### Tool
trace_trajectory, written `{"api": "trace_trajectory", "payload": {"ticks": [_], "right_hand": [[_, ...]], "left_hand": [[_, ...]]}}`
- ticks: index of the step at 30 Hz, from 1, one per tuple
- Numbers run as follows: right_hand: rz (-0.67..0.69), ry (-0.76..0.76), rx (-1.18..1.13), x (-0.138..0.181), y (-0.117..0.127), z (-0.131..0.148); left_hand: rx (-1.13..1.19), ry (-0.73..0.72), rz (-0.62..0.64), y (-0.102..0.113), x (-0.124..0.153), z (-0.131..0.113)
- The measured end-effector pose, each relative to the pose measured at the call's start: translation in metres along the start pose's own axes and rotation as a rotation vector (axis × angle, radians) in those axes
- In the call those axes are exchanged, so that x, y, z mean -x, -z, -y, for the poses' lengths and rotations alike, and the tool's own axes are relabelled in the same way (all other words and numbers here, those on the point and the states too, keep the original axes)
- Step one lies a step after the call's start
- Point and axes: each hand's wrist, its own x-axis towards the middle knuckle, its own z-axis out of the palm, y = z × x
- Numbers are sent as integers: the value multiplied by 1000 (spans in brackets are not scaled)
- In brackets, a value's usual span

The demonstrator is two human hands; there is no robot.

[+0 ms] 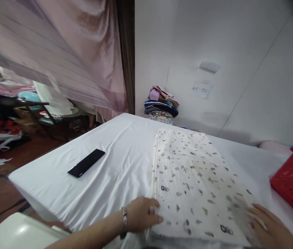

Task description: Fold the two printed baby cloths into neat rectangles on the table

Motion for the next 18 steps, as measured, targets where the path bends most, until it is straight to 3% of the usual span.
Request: {"api": "trace_trajectory", "payload": {"ticks": [1, 5, 8, 13, 18], "right_hand": [[37, 100, 19, 7, -16, 22], [444, 423, 23, 36, -81, 118], [566, 625, 57, 49, -121, 167], [713, 849, 305, 60, -164, 186], [671, 945, 474, 65, -173, 179]], "left_hand": [[-22, -11, -32, 11, -7, -1], [49, 35, -112, 50, -61, 0], [75, 86, -279, 66, -110, 5], [84, 187, -374, 73, -168, 12], [55, 304, -425, 73, -204, 6]]}}
